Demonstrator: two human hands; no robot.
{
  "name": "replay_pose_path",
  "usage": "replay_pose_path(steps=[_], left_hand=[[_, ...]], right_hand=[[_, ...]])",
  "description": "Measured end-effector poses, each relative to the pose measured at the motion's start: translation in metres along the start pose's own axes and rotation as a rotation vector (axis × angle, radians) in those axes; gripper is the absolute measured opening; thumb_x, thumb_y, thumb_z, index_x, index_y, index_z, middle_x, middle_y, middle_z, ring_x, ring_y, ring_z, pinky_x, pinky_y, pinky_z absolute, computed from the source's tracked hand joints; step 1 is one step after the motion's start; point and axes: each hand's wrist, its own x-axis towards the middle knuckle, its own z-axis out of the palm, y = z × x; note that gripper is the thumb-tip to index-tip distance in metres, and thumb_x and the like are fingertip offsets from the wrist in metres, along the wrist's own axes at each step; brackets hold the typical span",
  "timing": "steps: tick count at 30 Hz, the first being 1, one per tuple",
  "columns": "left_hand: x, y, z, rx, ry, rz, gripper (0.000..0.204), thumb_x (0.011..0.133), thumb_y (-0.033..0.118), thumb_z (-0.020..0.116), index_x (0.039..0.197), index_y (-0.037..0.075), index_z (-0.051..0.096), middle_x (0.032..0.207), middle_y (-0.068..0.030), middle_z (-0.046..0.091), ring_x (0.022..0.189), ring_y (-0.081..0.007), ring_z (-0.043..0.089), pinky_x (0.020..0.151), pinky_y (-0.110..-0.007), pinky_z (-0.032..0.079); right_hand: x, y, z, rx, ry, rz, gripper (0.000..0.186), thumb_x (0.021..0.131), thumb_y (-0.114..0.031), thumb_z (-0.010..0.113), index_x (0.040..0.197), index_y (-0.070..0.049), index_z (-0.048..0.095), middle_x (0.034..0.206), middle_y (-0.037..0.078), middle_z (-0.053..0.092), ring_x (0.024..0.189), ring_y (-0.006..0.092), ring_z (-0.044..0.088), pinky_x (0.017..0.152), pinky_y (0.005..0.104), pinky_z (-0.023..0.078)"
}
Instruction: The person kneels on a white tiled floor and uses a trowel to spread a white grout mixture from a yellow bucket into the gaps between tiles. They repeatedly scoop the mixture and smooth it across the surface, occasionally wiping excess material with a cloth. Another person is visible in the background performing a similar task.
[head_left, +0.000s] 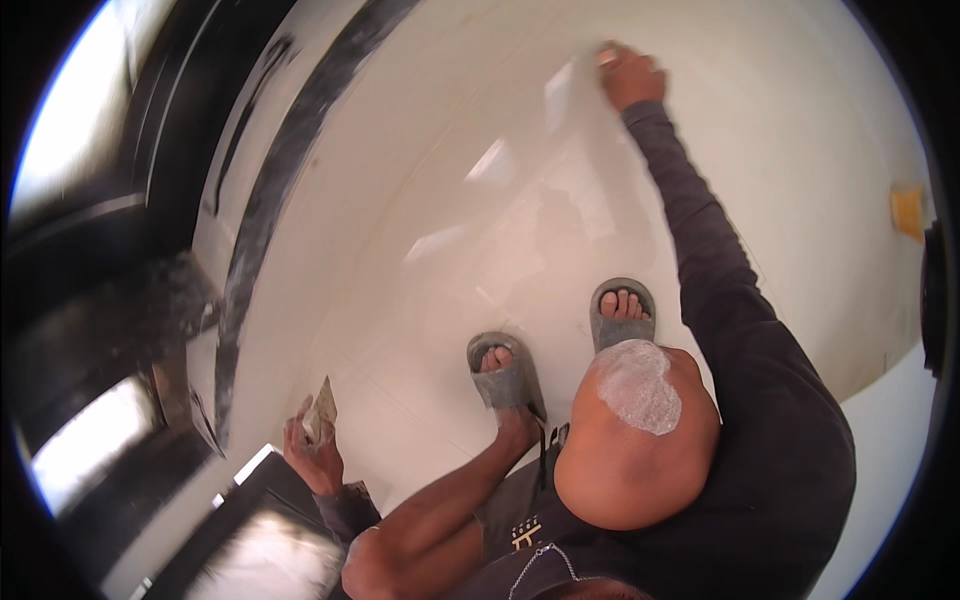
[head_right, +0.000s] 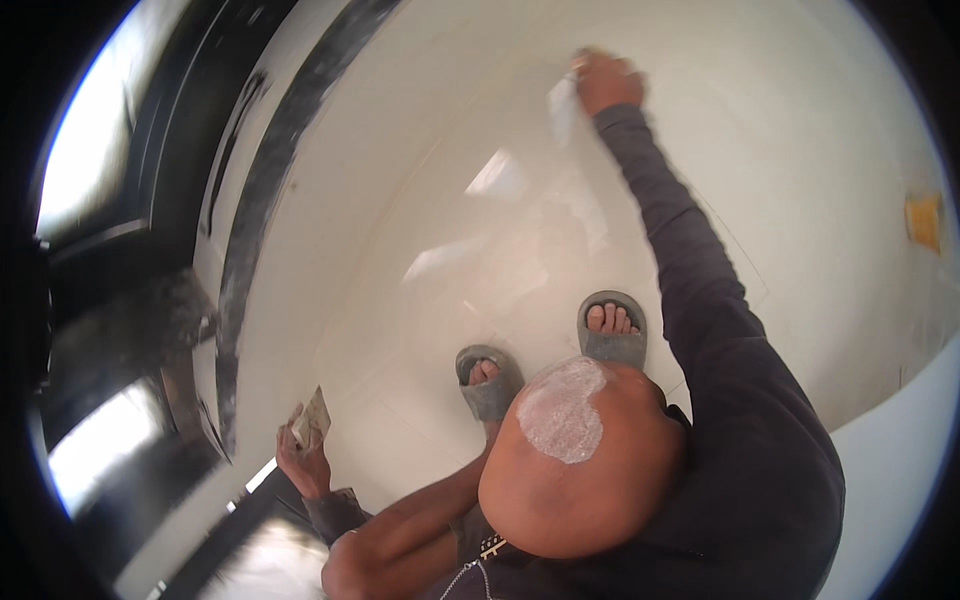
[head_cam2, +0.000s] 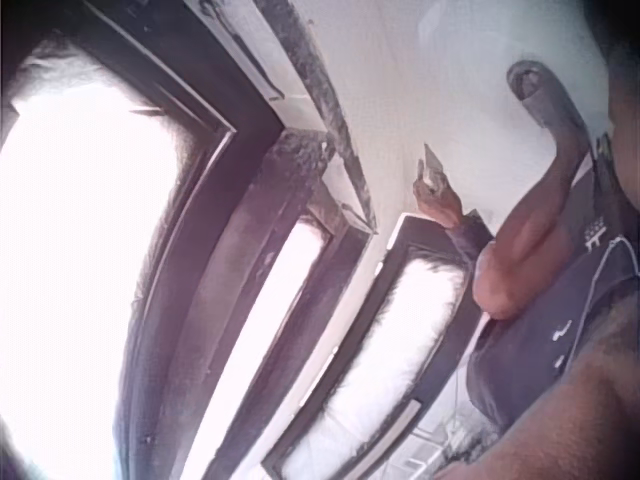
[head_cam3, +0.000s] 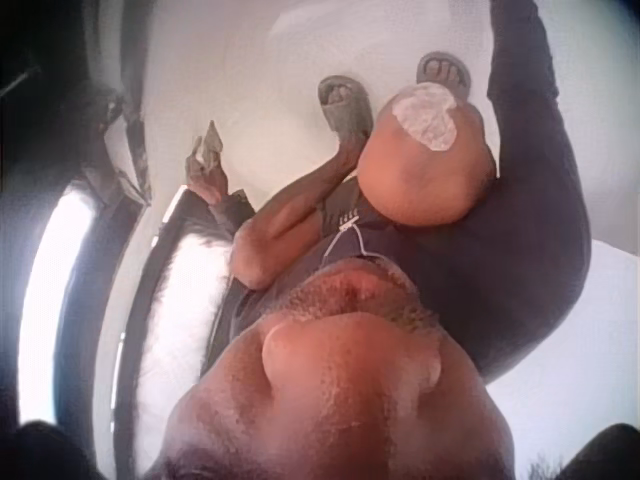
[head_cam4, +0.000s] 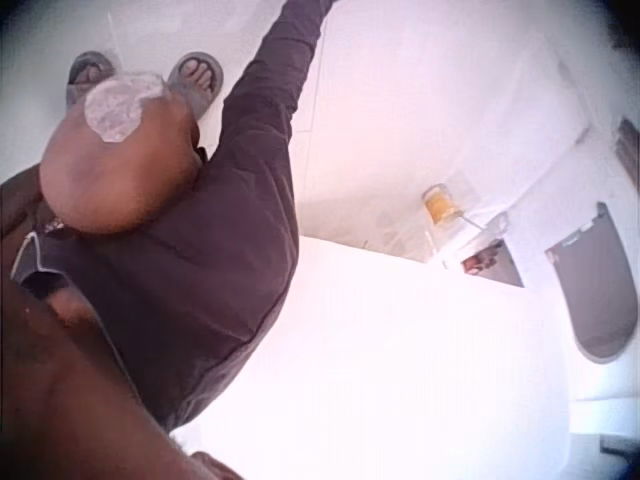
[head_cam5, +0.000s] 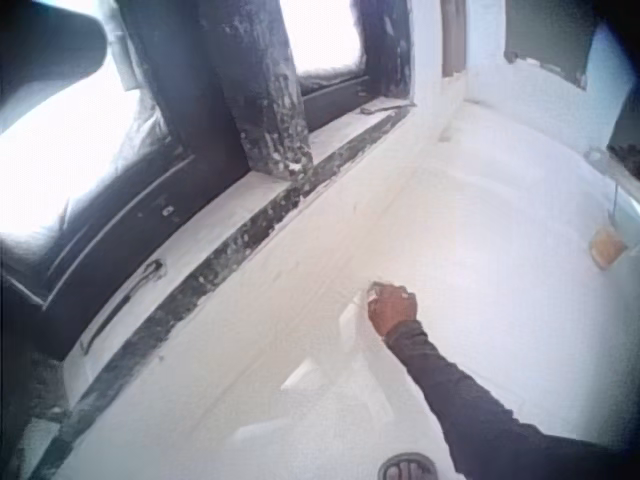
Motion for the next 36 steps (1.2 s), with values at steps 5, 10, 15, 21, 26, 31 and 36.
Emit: replay_pose_path(steps=[5,10,15,21,26,31,36], left_hand=[[-0.030,-0.021,0.011,-0.136,0.088,-0.193,0.033,0.075,0.007,0.068,0.108,0.003,0.066,0.087,-0.0117,0.062,0.078,-0.0212,0.061,0.072,-0.030,0.048],[-0.068,-0.035,-0.004,-0.339,0.319,-0.455,0.031,0.079,0.004,0.068,0.109,-0.001,0.064,0.090,-0.0074,0.061,0.083,-0.0148,0.060,0.075,-0.027,0.049],[-0.070,-0.028,0.005,-0.289,0.413,-0.549,0.032,0.080,0.004,0.068,0.111,-0.002,0.063,0.092,-0.0070,0.061,0.085,-0.0152,0.060,0.077,-0.028,0.049],[-0.114,-0.055,0.010,-0.181,0.518,-0.730,0.032,0.081,0.006,0.068,0.112,-0.002,0.062,0.101,-0.0091,0.062,0.090,-0.0160,0.061,0.082,-0.029,0.049],[-0.122,-0.066,0.025,-0.162,0.496,-0.801,0.028,0.082,0.006,0.067,0.109,-0.003,0.063,0.097,-0.0076,0.063,0.086,-0.0144,0.061,0.078,-0.028,0.050],[-0.112,-0.054,0.008,-0.209,0.513,-0.773,0.028,0.082,0.003,0.067,0.109,-0.003,0.063,0.098,-0.0073,0.063,0.087,-0.0139,0.061,0.078,-0.026,0.050],[-0.053,-0.040,0.016,-0.294,0.593,-0.511,0.032,0.084,0.003,0.065,0.115,-0.003,0.059,0.102,-0.0106,0.065,0.086,-0.0137,0.062,0.076,-0.026,0.051]], right_hand=[[-0.058,-0.121,0.012,0.079,-0.259,-0.308,0.019,0.087,-0.031,0.053,0.088,-0.016,0.065,0.083,0.009,0.067,0.078,0.0299,0.065,0.068,0.0464,0.050],[-0.271,-0.313,0.039,0.648,-0.461,-0.869,0.015,0.080,-0.021,0.056,0.085,-0.009,0.063,0.085,0.011,0.065,0.079,0.0317,0.061,0.071,0.0473,0.049],[-0.474,-0.479,0.037,0.705,-0.868,-1.369,0.034,0.079,-0.041,0.063,0.091,-0.010,0.069,0.097,0.013,0.066,0.098,0.0352,0.060,0.077,0.0502,0.049],[-0.494,-0.453,-0.026,1.160,-1.208,-1.238,0.018,0.078,-0.015,0.055,0.092,-0.015,0.065,0.098,0.011,0.065,0.099,0.0294,0.060,0.084,0.0454,0.046],[-0.277,-0.336,0.046,0.951,-0.339,-0.910,0.024,0.075,-0.014,0.064,0.099,-0.011,0.067,0.084,0.009,0.068,0.075,0.0303,0.064,0.066,0.0409,0.051],[-0.293,-0.290,0.017,0.614,-0.381,-1.071,0.020,0.078,-0.013,0.061,0.097,-0.011,0.066,0.080,0.008,0.063,0.074,0.0246,0.061,0.063,0.0385,0.049],[-0.503,-0.344,-0.012,1.009,-1.115,-1.531,0.014,0.076,-0.023,0.061,0.072,-0.009,0.063,0.079,0.016,0.065,0.089,0.0309,0.062,0.078,0.0445,0.048]])
